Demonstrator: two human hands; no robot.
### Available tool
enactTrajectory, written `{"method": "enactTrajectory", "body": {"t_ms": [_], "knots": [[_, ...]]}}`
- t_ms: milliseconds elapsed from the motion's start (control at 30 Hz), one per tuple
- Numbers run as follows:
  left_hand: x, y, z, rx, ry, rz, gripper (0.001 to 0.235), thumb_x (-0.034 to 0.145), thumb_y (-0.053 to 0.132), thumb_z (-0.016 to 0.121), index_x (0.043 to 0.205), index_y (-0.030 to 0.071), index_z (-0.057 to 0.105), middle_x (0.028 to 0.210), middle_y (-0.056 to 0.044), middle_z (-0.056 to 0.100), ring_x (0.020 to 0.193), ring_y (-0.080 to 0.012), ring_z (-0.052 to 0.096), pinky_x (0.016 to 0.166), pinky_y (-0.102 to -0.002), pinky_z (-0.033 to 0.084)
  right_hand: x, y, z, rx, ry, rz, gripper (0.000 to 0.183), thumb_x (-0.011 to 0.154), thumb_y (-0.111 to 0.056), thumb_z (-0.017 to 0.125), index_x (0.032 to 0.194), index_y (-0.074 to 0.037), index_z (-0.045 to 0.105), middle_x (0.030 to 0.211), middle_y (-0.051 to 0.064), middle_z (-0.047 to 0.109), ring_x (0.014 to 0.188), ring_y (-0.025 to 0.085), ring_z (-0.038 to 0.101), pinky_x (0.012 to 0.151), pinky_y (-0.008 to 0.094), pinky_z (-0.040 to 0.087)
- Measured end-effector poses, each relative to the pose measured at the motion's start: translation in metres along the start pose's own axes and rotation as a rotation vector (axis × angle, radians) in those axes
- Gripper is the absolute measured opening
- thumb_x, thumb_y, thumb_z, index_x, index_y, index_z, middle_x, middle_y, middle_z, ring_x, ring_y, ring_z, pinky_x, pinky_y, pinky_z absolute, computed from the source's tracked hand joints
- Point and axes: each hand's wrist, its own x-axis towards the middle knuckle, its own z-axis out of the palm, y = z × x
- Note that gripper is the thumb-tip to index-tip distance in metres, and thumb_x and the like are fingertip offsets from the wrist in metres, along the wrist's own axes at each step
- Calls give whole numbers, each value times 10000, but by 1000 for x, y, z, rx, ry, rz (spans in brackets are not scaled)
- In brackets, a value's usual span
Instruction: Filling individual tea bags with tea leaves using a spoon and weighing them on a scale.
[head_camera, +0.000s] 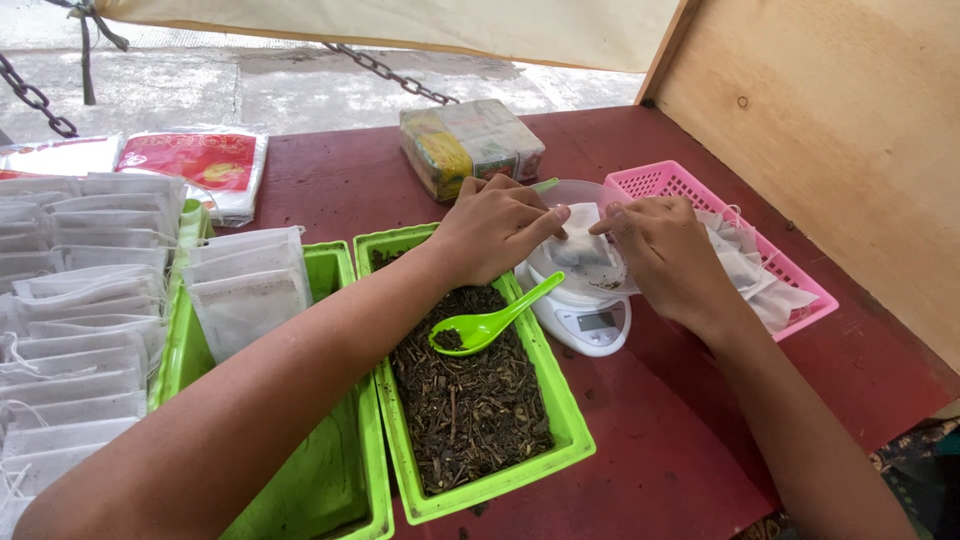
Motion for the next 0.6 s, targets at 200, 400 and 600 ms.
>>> {"method": "enactTrajectory", "body": {"t_ms": [200,400,600], "knots": [[2,-3,3,24,-6,-2,590,1060,552,244,1029,332,791,1151,-28,728,1286,-300,549,1047,-537,323,-3,4,1,-10,1,3,704,1140,-489,161,1165,-113,756,1188,242,674,1356,489,476,1134,682,315],[4,-8,7,45,2,5,548,1052,547,274,1028,362,789,1145,-4,720,1268,-281,553,1030,-530,337,-4,0,-3,4,-26,42,731,1123,-526,139,1186,-145,760,1217,236,659,1378,493,442,1129,688,301],[2,-6,7,33,28,28,553,1064,527,278,1039,317,789,1131,-39,720,1243,-312,565,1009,-543,353,-3,4,3,15,1,44,682,1133,-510,176,1174,-163,761,1206,228,660,1371,480,448,1132,682,301]]}}
